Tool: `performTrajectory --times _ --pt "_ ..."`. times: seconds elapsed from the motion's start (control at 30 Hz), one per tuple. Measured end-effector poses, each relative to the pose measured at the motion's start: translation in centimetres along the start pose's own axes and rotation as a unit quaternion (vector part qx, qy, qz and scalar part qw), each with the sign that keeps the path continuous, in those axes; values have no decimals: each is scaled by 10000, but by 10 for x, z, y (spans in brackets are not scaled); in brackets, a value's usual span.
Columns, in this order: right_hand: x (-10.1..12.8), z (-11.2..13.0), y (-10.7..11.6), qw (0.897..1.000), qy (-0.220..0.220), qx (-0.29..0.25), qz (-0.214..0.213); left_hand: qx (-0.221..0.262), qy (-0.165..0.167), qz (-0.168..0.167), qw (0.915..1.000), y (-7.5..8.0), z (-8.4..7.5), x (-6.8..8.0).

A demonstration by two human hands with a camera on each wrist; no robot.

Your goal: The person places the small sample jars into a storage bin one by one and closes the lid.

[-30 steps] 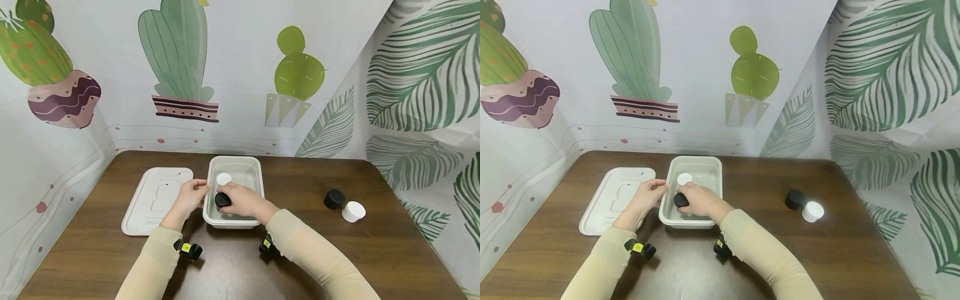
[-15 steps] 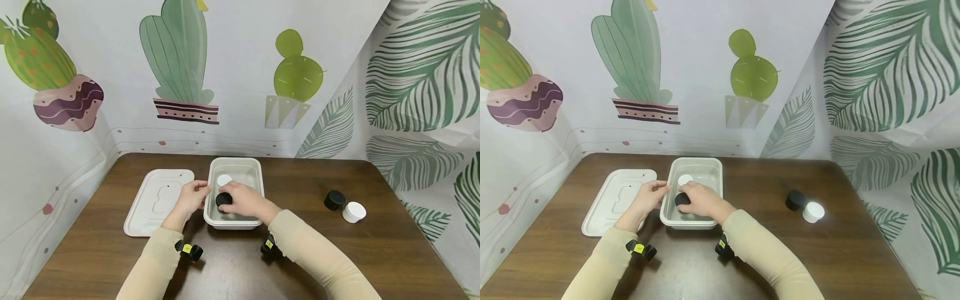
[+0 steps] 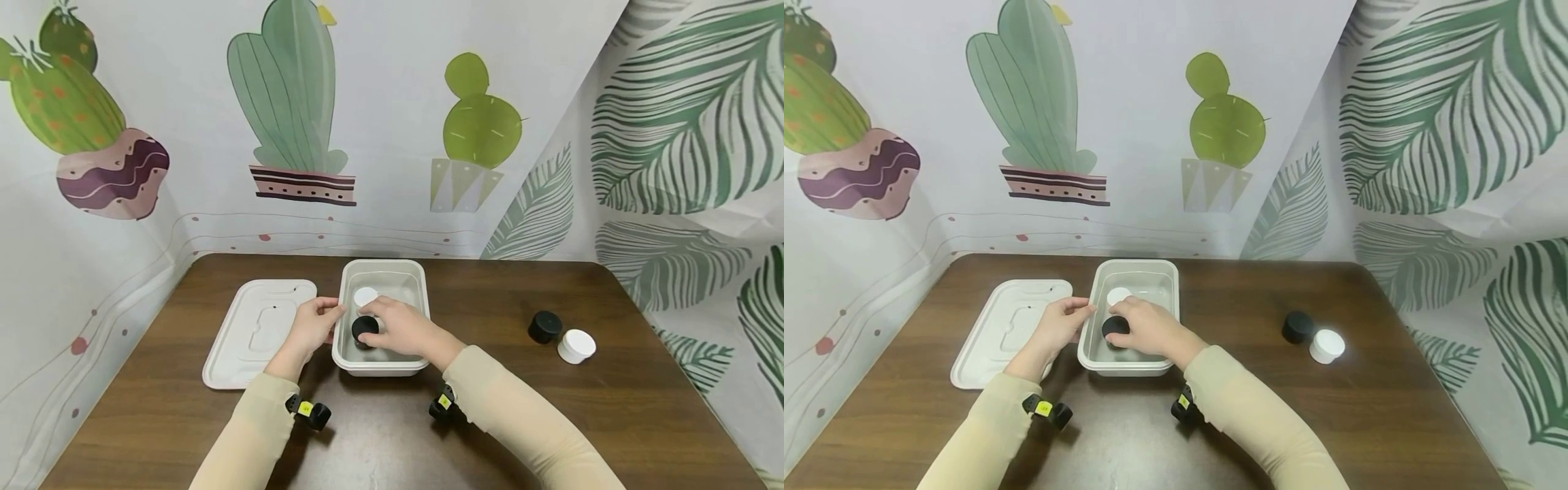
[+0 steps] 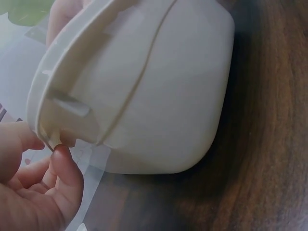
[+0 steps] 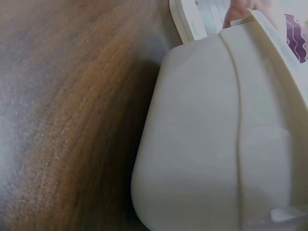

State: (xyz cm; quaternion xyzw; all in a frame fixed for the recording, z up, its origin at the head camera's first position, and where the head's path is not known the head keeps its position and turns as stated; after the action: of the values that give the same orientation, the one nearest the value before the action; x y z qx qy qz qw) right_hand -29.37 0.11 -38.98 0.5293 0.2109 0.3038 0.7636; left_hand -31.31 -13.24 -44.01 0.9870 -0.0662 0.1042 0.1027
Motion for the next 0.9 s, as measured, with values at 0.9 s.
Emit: performTrajectory --times 0.9 --pt "35 -20 33 9955 59 -236 -914 162 -86 33 9998 -1 0 2"
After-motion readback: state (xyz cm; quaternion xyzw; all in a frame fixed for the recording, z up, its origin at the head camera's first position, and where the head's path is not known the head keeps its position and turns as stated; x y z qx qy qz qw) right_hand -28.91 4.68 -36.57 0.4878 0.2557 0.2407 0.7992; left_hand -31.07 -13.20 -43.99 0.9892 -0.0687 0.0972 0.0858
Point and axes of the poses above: each hand's wrist, its own x-axis away from the middle knuckle, its own y-axis out of the back of the hand, z = x × y, the point moved 10 cm from there along -x, towards the middle knuckle, and after that the axes turned 8 degrees about z, right-handed, at the moved point
